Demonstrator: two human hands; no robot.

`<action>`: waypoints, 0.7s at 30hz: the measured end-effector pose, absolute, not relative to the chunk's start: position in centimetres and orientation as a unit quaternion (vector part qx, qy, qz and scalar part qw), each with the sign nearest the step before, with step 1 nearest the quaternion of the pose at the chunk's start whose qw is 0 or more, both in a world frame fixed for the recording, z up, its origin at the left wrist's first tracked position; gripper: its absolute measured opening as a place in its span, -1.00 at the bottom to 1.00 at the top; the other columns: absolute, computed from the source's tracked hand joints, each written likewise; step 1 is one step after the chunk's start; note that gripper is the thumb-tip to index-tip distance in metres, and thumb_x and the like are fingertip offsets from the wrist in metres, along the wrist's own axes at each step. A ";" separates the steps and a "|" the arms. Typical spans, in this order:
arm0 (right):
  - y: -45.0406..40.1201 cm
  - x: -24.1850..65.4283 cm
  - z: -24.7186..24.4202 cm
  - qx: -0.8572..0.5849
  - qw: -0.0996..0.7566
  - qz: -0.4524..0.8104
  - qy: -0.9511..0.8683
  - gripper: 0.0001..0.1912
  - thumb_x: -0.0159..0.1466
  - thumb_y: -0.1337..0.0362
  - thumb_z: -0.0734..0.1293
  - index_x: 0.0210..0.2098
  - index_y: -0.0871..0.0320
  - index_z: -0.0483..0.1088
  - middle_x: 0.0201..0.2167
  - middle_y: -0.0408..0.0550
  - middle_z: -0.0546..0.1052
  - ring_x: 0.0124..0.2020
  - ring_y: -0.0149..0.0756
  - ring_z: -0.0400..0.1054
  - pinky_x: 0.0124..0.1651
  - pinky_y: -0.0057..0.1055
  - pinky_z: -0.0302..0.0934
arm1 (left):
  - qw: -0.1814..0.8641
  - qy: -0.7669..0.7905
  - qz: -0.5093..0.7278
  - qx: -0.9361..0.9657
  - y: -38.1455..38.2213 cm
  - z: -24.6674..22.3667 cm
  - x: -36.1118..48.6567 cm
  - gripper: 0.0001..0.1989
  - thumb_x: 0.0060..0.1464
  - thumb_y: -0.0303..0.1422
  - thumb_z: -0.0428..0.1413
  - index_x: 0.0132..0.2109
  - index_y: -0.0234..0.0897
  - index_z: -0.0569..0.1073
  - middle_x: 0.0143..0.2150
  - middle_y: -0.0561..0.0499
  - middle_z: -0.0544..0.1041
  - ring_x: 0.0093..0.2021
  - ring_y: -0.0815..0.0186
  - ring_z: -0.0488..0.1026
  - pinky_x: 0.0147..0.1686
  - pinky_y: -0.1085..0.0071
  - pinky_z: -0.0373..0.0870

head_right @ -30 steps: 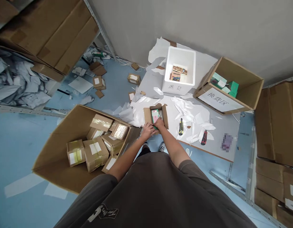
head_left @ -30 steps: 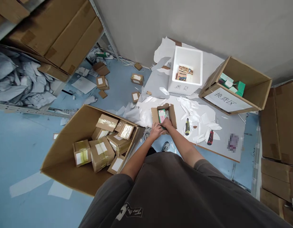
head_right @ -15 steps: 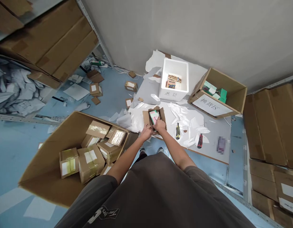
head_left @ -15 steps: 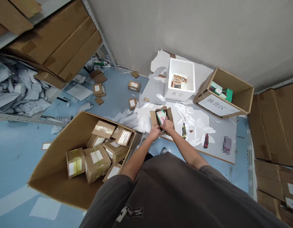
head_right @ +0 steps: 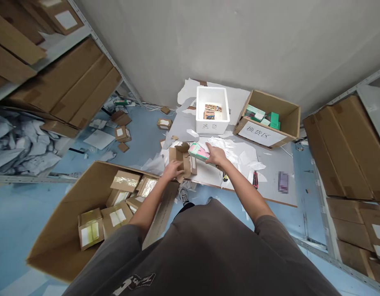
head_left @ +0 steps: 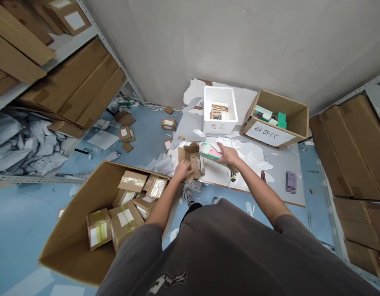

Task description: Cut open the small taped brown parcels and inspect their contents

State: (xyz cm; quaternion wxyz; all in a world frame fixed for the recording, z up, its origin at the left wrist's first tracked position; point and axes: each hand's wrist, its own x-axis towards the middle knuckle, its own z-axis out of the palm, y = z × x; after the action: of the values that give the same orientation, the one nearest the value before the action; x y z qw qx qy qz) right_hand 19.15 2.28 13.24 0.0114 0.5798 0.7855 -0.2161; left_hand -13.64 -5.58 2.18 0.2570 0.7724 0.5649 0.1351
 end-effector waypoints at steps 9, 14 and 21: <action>2.2 22.5 14.4 0.420 -0.042 -0.187 0.887 0.15 0.01 0.44 0.67 0.53 0.10 0.23 0.08 0.23 0.62 0.29 0.30 0.34 0.43 0.11 0.05 | 0.258 0.562 0.155 0.771 -2.6 9.5 0.3 -0.18 -0.03 -0.31 0.47 0.38 -0.25 0.43 0.26 -0.26 0.61 0.25 -0.18 0.56 0.26 0.10 0.47; -0.9 27.2 13.9 0.502 -0.198 -0.173 0.824 -0.05 0.22 0.20 0.59 0.53 0.03 0.23 0.34 0.25 0.43 0.47 0.39 0.14 0.47 0.30 -0.01 | 0.287 0.659 0.169 0.675 -3.6 8.4 3.5 -0.26 0.00 -0.23 0.47 0.31 -0.18 0.44 0.11 -0.21 0.70 0.13 -0.18 0.65 0.08 0.13 0.53; -3.5 26.2 8.6 0.646 -0.353 -0.435 0.518 -0.06 0.21 -0.13 0.53 0.42 0.16 0.24 0.22 0.24 0.54 0.11 0.03 0.52 0.12 -0.10 0.49 | 0.314 0.721 0.183 0.589 -5.2 6.8 9.6 -0.26 0.14 -0.04 0.40 0.35 -0.18 0.36 0.16 -0.26 0.68 0.19 -0.18 0.62 0.09 0.10 0.52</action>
State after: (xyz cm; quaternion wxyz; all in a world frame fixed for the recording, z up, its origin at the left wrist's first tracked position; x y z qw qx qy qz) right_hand 26.24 -3.52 8.58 -0.3529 0.6462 0.5181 -0.4352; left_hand 9.58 -5.23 6.78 0.3144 0.5894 0.7212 0.1833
